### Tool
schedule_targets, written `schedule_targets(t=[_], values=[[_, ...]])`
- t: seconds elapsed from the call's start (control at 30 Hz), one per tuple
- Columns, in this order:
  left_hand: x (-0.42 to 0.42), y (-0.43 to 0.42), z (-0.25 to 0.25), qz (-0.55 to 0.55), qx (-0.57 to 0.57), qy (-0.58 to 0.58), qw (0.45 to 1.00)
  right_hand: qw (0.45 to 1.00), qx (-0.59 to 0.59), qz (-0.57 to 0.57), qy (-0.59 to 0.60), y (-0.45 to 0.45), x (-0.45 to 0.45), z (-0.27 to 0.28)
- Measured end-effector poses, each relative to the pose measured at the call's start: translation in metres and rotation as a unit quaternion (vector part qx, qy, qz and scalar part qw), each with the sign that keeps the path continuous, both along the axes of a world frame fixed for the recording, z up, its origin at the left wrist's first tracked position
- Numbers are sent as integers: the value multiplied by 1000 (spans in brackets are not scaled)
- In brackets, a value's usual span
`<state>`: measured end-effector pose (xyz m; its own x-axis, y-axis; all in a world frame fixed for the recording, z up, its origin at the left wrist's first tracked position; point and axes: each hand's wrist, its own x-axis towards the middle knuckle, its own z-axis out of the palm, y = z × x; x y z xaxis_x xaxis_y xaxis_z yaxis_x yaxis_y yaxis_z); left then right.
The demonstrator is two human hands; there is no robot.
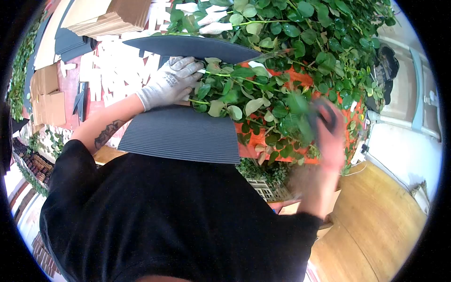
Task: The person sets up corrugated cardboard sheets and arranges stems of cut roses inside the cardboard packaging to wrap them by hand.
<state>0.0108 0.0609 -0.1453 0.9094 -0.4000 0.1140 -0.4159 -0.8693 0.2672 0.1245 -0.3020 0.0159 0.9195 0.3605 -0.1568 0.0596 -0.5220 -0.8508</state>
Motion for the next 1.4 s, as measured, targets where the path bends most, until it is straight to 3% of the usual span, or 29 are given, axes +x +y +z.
schedule_targets(t=[0.03,0.07,0.13,0.17,0.2,0.27,0.33,0.4,0.47,0.53,0.6,0.67,0.83,0.9,0.97,1.17,1.23,1.33,1.4], values=[[0,2,2,0,2,2,1000,991,-45,28,126,-39,-5,20],[2,5,7,-16,-20,13,1000,977,14,-27,209,-67,-23,32],[2,15,13,-45,-64,36,996,912,-191,47,361,-92,-35,29],[-1,21,7,-45,-82,-15,995,874,-393,172,231,-98,-53,13],[-6,28,13,-37,-83,-10,996,770,-564,289,79,-100,-66,0],[-14,43,40,32,-236,139,961,655,-692,298,47,-71,-71,6],[-30,49,44,98,-254,146,951,861,-449,239,-13,1,-55,38],[-43,55,41,114,-221,174,953,844,-332,371,-201,73,-52,49],[-48,49,39,117,-213,151,958,856,-195,424,-225,125,-44,9],[-52,49,21,105,-140,191,966,832,-156,478,-234,177,-43,-42],[-57,51,13,118,-119,163,972,798,-241,525,-170,210,-47,-88],[-60,54,16,115,-114,197,967,732,-373,556,-123,224,-57,-93],[-72,60,9,136,-96,208,964,727,-343,581,-125,227,-53,-125],[-73,58,0,124,-134,105,978,739,-307,573,-177,220,-52,-134],[-72,56,-14,110,-127,132,977,750,-269,560,-226,216,-54,-140],[-62,56,-6,77,-48,177,980,734,-325,578,-149,223,-51,-142],[-60,58,-3,69,-20,178,981,747,-278,566,-211,217,-53,-146],[-54,66,2,60,-53,185,980,749,-271,564,-218,216,-52,-146],[-47,74,8,176,-208,216,938,745,-301,569,-176,217,-52,-144]])
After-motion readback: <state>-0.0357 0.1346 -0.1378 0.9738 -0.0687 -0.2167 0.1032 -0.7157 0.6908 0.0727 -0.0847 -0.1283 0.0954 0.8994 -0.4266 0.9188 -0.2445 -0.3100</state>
